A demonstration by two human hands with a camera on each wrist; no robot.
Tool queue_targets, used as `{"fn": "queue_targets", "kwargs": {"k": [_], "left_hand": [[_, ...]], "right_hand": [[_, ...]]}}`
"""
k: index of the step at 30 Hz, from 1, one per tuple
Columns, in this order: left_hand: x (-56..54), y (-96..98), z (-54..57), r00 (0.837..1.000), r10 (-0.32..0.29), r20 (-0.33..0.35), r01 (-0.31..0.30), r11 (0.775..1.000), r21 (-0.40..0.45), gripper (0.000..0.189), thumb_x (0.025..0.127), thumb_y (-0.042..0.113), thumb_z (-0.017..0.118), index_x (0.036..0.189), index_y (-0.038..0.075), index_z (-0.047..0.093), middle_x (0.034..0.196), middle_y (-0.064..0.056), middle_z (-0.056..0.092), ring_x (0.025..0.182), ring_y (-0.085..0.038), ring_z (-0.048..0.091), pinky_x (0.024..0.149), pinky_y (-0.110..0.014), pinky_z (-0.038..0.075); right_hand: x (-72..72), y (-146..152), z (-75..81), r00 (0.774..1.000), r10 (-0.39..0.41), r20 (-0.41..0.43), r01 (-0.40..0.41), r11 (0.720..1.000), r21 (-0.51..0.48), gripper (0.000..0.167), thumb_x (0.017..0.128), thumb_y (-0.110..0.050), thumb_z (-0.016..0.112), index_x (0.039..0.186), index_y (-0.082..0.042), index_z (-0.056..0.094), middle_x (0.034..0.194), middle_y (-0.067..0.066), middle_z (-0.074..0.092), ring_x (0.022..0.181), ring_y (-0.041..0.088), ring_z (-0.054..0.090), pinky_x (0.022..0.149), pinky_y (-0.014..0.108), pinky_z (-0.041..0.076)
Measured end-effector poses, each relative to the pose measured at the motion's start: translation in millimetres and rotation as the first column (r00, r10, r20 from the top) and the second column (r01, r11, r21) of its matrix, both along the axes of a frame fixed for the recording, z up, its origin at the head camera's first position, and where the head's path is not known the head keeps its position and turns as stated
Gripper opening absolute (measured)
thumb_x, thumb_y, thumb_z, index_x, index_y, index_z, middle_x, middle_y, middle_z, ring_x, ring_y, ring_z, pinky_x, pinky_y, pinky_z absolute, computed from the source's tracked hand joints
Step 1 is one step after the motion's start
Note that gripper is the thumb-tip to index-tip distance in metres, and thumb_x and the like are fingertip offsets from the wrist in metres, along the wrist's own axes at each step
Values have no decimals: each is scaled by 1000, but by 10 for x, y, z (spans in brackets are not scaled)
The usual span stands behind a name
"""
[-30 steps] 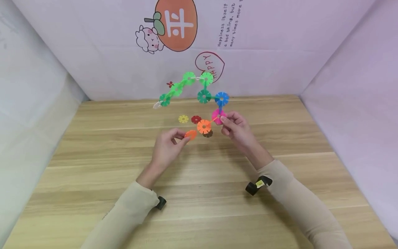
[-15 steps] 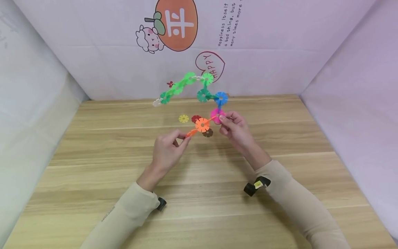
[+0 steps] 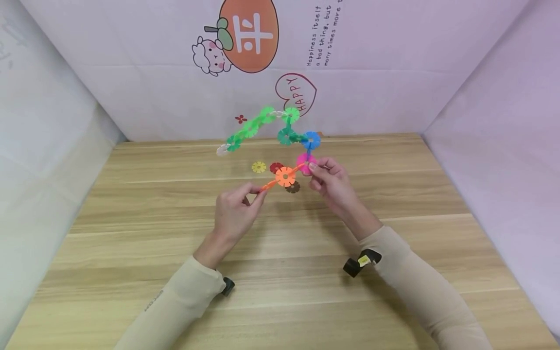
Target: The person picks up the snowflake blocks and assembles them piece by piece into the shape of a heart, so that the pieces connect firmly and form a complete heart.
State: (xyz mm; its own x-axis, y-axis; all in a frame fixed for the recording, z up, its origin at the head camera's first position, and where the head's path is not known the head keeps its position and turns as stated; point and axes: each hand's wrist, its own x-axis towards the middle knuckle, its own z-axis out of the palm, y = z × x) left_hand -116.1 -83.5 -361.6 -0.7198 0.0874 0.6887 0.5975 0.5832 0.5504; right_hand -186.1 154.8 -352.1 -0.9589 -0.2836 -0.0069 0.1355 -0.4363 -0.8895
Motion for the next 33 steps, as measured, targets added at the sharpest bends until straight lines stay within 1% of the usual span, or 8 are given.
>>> {"fn": "queue_targets", "kwargs": {"k": [3, 6, 11, 15, 18, 22, 28, 33], "left_hand": [[-7, 1, -9, 1000, -14, -15, 14, 1000, -8, 5, 87, -1, 82, 88, 0, 77, 84, -12, 79, 49, -12, 56, 47, -14, 42], [-13, 10, -5, 999, -26, -39, 25, 1000, -19, 5, 87, -2, 82, 87, 1, 77, 83, -12, 79, 49, -11, 55, 47, -14, 42], [-17, -4, -5, 996, -62, -64, 60, 997, -45, 3, 89, -1, 79, 87, 0, 76, 82, -12, 78, 50, -12, 56, 47, -15, 43], [-6, -21, -11, 993, -85, -85, 80, 995, -59, 6, 86, -5, 81, 85, -1, 76, 77, -12, 76, 51, -14, 58, 48, -19, 46], [-1, -7, -18, 991, -79, -110, 73, 996, -54, 9, 82, -8, 83, 84, -2, 76, 75, -12, 75, 50, -15, 57, 48, -21, 47], [-4, 16, -25, 990, -65, -125, 60, 997, -48, 9, 83, -9, 82, 83, -4, 76, 74, -14, 75, 50, -15, 55, 48, -22, 46], [-24, 41, -38, 993, -34, -117, 30, 999, -31, 8, 83, -10, 82, 84, -6, 76, 73, -15, 74, 50, -15, 55, 48, -22, 47], [-55, 36, -26, 992, -28, -120, 24, 999, -36, 10, 81, -11, 83, 85, -6, 76, 76, -16, 76, 51, -15, 55, 49, -24, 48]], "right_hand": [[6, -2, -9, 1000, 10, -17, -10, 1000, 19, 23, 107, 1, 52, 93, -11, 65, 84, -1, 76, 55, 6, 47, 57, 18, 42], [13, -20, -11, 999, 15, -33, -13, 998, 62, 22, 108, -1, 53, 94, -13, 66, 86, -3, 77, 55, 6, 46, 56, 18, 41], [16, -31, -4, 999, 21, -37, -18, 997, 75, 22, 108, -1, 52, 95, -12, 66, 87, -2, 76, 56, 6, 45, 57, 18, 39], [30, -35, 26, 999, 30, -32, -27, 996, 85, 19, 107, 0, 52, 95, -9, 63, 86, -1, 76, 57, 7, 46, 57, 17, 41], [41, -44, 48, 999, 31, -28, -28, 996, 87, 19, 108, -1, 52, 94, -9, 63, 85, -1, 75, 57, 7, 45, 57, 18, 41], [52, -60, 78, 999, 33, -37, -29, 994, 106, 20, 107, 1, 52, 92, -10, 61, 85, -1, 75, 57, 7, 44, 56, 18, 40], [47, -81, 115, 998, 33, -46, -27, 992, 121, 21, 106, 2, 53, 91, -10, 59, 84, -1, 74, 56, 6, 42, 55, 18, 38], [29, -59, 114, 998, 47, -29, -43, 992, 120, 22, 106, 3, 52, 90, -11, 60, 84, -1, 74, 55, 6, 41, 55, 18, 37]]}}
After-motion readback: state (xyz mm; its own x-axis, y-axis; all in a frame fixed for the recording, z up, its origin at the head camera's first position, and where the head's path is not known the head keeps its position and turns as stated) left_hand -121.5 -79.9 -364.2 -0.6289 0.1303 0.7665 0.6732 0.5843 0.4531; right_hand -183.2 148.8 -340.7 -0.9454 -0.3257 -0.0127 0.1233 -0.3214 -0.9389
